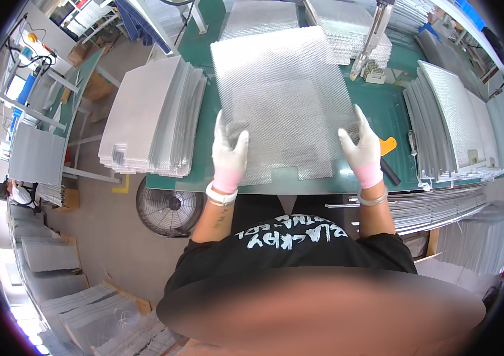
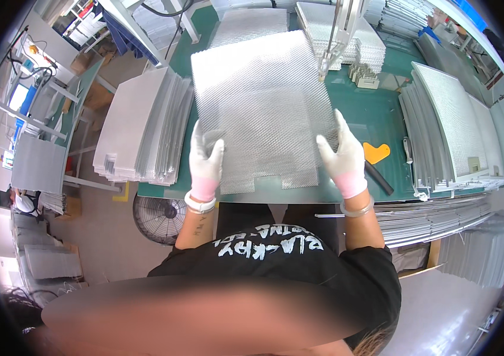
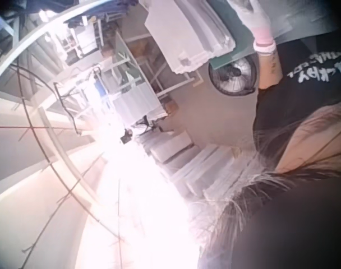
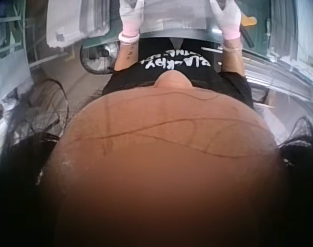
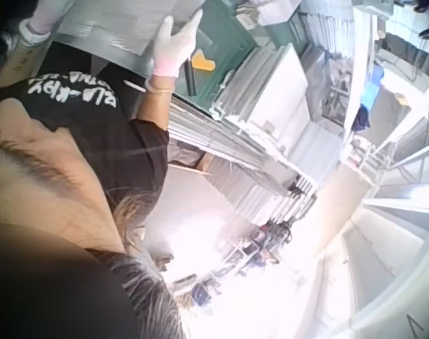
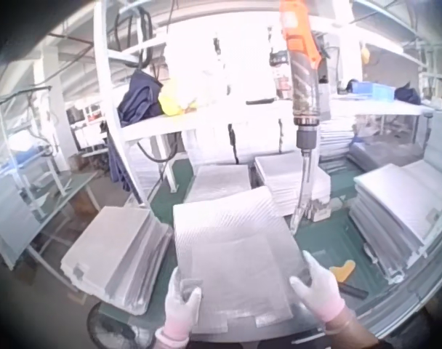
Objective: Assembling metal frames onto mesh filter pads using a hammer and a power drill.
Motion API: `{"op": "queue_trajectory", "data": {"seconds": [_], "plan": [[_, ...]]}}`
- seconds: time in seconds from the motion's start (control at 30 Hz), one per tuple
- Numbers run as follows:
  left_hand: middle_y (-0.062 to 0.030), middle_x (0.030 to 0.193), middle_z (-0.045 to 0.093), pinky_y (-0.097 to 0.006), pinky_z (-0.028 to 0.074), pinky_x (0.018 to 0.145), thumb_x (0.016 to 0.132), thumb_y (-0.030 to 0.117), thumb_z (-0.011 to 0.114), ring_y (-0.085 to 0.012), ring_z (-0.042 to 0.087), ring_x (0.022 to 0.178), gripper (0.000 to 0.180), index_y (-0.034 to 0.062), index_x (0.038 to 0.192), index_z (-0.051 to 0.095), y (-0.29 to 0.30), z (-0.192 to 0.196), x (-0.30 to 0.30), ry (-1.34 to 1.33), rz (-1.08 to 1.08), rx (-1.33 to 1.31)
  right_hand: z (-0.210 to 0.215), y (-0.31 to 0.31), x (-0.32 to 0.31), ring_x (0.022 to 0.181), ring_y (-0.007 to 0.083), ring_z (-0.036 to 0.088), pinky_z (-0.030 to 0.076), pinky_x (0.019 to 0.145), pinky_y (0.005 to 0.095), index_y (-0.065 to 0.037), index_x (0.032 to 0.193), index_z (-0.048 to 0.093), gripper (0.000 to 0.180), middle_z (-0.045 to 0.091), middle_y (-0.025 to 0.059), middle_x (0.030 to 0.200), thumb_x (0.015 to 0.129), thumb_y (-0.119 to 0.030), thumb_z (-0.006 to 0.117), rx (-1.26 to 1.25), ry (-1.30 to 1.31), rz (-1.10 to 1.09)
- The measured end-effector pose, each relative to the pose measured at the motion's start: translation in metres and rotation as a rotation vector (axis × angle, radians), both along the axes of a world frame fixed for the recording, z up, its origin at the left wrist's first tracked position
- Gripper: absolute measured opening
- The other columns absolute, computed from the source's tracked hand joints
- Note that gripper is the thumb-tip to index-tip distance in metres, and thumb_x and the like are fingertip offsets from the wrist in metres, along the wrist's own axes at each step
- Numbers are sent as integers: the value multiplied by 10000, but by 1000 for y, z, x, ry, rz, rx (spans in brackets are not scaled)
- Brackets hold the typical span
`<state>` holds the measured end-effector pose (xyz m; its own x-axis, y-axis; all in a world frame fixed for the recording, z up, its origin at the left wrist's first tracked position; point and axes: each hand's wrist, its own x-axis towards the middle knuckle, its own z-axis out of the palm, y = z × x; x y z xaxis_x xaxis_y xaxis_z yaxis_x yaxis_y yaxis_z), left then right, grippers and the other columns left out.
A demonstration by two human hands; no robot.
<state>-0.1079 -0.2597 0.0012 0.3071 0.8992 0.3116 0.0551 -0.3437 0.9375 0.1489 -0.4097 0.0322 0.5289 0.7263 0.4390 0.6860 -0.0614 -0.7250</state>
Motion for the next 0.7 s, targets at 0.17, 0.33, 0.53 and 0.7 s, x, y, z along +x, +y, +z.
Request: {"op": "queue_trajectory", "data": {"seconds": [0.17,0.33,0.53,0.7], "plan": [[-316,1458,372,-379,329,1129,885,281,678,-383,391,1369,855,-118,1471,202,58,26,84,244,-37,255,17,28,58,1090,292,644,471,968,342,49,1348,509,574,629,250,1217,859,-193,688,25,43,-134],[-343,1467,343,-395,313,1136,858,385,690,-409,379,1370,949,-85,1493,166,171,74,238,234,-133,519,53,102,204,1045,243,640,485,924,328,14,1353,525,582,670,186,1156,875,-287,669,160,-167,-258],[-277,1415,447,-408,351,1109,907,264,644,-364,453,1313,778,37,1524,227,219,94,341,48,-206,594,72,156,313,1228,329,568,414,1047,364,17,1339,541,695,613,225,1276,850,-465,649,-82,-157,-344],[-132,1299,567,-292,438,999,938,25,551,-169,550,1124,673,67,1534,243,211,104,349,-403,-599,103,61,139,342,1305,371,489,369,1099,380,18,1454,380,885,494,275,1398,833,-552,650,-7,-271,-531]]}}
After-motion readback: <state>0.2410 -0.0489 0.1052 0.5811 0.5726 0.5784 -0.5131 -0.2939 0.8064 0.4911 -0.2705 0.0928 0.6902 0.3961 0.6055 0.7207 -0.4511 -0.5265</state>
